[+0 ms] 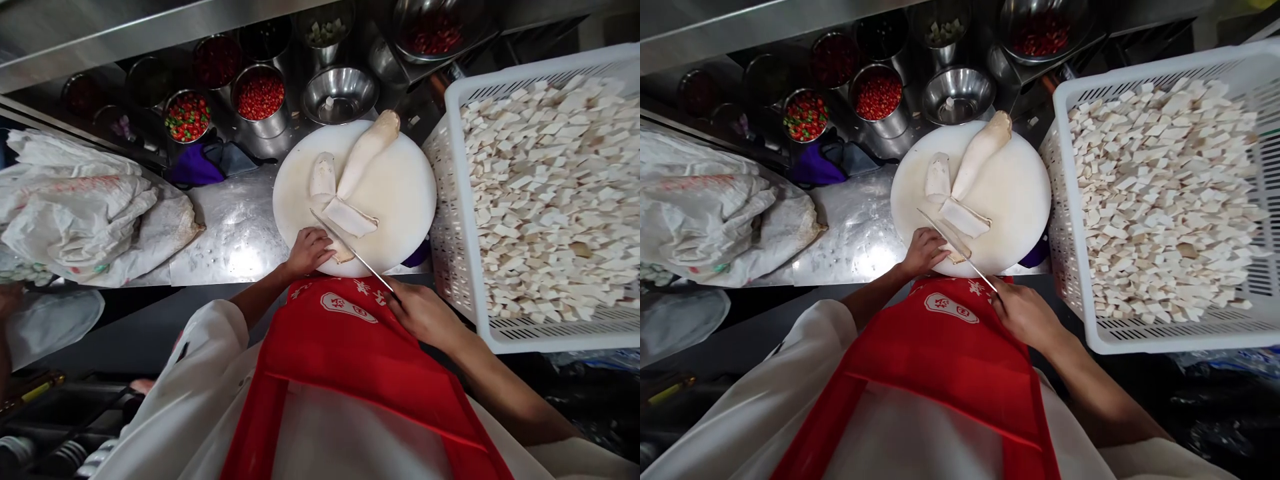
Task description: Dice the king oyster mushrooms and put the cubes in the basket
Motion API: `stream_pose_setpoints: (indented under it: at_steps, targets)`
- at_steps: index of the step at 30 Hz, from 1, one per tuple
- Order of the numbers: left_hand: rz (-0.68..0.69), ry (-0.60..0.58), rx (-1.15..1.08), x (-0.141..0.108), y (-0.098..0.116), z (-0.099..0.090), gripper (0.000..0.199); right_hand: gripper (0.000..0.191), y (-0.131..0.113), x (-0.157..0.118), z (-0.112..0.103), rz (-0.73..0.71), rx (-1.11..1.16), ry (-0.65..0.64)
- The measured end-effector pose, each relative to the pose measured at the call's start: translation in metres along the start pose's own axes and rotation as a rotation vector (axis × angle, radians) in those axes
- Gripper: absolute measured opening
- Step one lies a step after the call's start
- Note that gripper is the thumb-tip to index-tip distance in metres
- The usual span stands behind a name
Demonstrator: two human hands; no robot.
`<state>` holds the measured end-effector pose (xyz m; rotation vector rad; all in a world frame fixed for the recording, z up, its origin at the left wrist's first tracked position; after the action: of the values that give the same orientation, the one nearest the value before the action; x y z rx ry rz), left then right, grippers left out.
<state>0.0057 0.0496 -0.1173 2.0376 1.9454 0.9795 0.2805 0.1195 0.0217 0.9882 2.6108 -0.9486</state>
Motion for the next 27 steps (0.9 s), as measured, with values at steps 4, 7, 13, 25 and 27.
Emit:
stream_pose_setpoints:
  at_steps: [4, 7, 13, 25, 27]
  targets:
    - [0.013, 0.001, 0.009, 0.002, -0.003, 0.003, 0.03, 0.048, -0.007, 0.0, -0.01, 0.041, -0.024, -0.052]
    - [0.008, 0.009, -0.013, 0.001, -0.003, 0.002, 0.029, 0.044, -0.013, 0.013, -0.006, 0.096, -0.067, -0.102]
    - [0.02, -0.02, -0.059, -0.001, -0.004, -0.001, 0.027, 0.039, -0.005, 0.044, 0.026, 0.087, -0.135, -0.073]
    - [0.13, 0.077, -0.011, -0.012, -0.006, 0.003, 0.02, 0.04, -0.019, 0.013, -0.008, 0.046, 0.002, -0.099]
    - [0.118, 0.059, -0.036, -0.011, -0.006, 0.001, 0.021, 0.034, -0.021, 0.023, -0.003, 0.089, -0.034, -0.13]
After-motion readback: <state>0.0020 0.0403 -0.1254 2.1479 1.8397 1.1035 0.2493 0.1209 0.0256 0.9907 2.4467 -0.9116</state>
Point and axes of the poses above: each hand's wrist, its own x-axis towards the middle knuckle, its own z-axis out of the palm, y = z × x, the point moved 1 cm from there along x, towards the middle knuckle, and after that the axes turned 11 degrees about y, right-handed, at the moved point
